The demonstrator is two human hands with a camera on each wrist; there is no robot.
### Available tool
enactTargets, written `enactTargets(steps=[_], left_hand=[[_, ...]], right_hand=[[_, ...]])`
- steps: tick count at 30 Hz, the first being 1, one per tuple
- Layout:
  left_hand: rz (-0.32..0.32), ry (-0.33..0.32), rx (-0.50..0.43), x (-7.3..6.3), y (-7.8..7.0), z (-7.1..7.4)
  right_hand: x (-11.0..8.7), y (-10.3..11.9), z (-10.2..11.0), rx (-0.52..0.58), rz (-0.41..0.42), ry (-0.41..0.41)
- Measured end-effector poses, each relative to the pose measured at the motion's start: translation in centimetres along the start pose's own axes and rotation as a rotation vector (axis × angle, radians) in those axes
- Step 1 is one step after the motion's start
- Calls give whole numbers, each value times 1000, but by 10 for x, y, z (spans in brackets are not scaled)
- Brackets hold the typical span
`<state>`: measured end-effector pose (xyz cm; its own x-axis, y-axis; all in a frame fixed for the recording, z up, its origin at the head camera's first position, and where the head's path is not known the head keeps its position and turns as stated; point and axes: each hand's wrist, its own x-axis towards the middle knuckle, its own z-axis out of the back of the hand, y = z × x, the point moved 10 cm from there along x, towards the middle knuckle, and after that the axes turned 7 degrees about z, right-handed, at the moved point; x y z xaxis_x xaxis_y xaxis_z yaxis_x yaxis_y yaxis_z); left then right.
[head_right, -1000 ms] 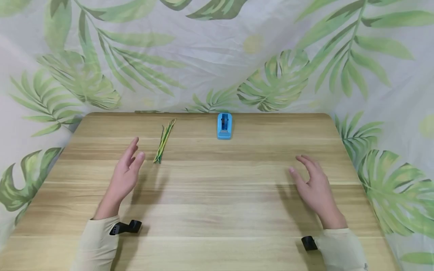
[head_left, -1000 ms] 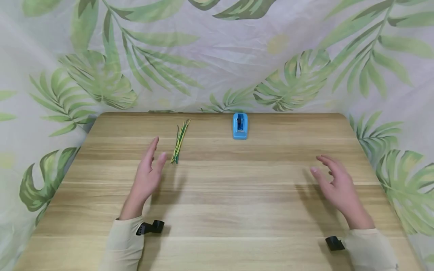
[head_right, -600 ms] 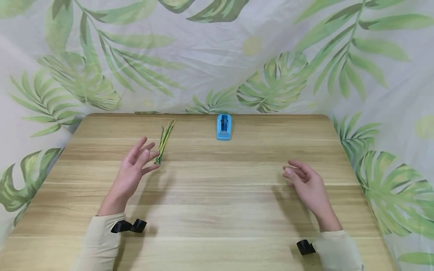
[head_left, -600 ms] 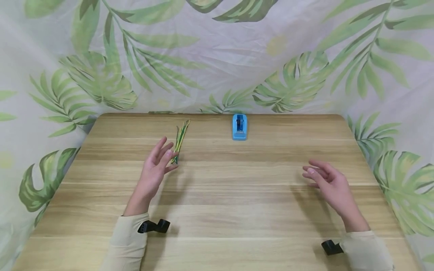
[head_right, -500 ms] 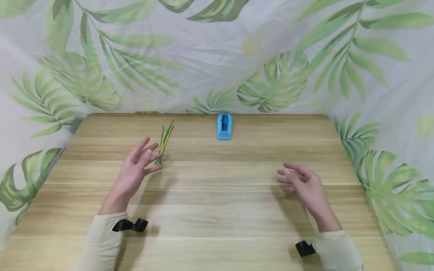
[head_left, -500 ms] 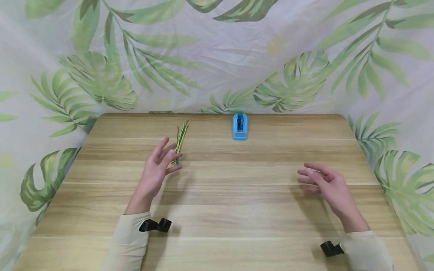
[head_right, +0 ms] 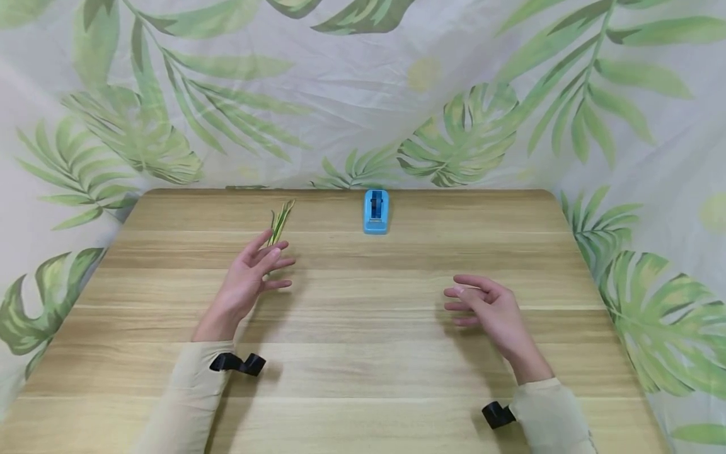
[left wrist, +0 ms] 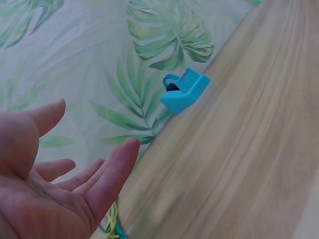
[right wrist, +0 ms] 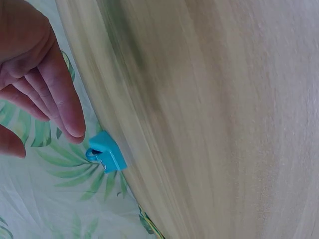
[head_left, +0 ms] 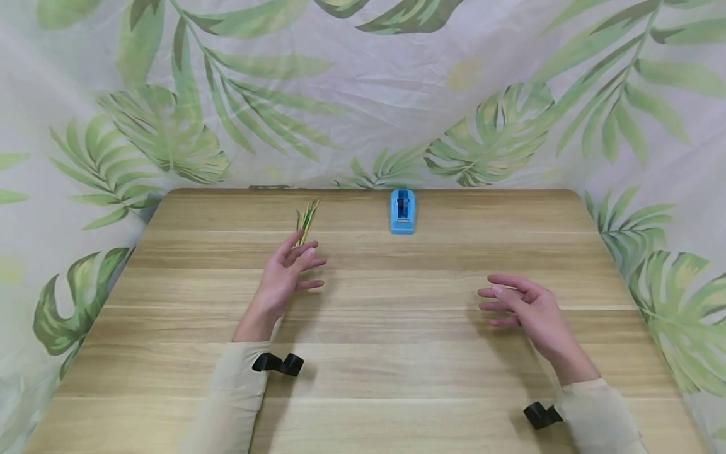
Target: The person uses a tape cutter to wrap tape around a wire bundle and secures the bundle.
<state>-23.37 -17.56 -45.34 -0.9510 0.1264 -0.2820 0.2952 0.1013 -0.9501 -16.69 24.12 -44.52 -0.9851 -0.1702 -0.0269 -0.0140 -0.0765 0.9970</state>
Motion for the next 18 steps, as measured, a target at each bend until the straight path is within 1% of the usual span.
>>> enactTargets(steps=[6,11,14,18], left_hand=[[23,9,12,23,0,-16],[24,6,7,44,-4,-30],[34,7,-4,57,-4,-39],[52,8,7,72,-5,-53]], right_hand=[[6,-4,-8,4,-25,20],[14,-6,-15,18,-36,36],[18,-7,-18,36,-50,45],[23,-9,-21,67,-76,50]])
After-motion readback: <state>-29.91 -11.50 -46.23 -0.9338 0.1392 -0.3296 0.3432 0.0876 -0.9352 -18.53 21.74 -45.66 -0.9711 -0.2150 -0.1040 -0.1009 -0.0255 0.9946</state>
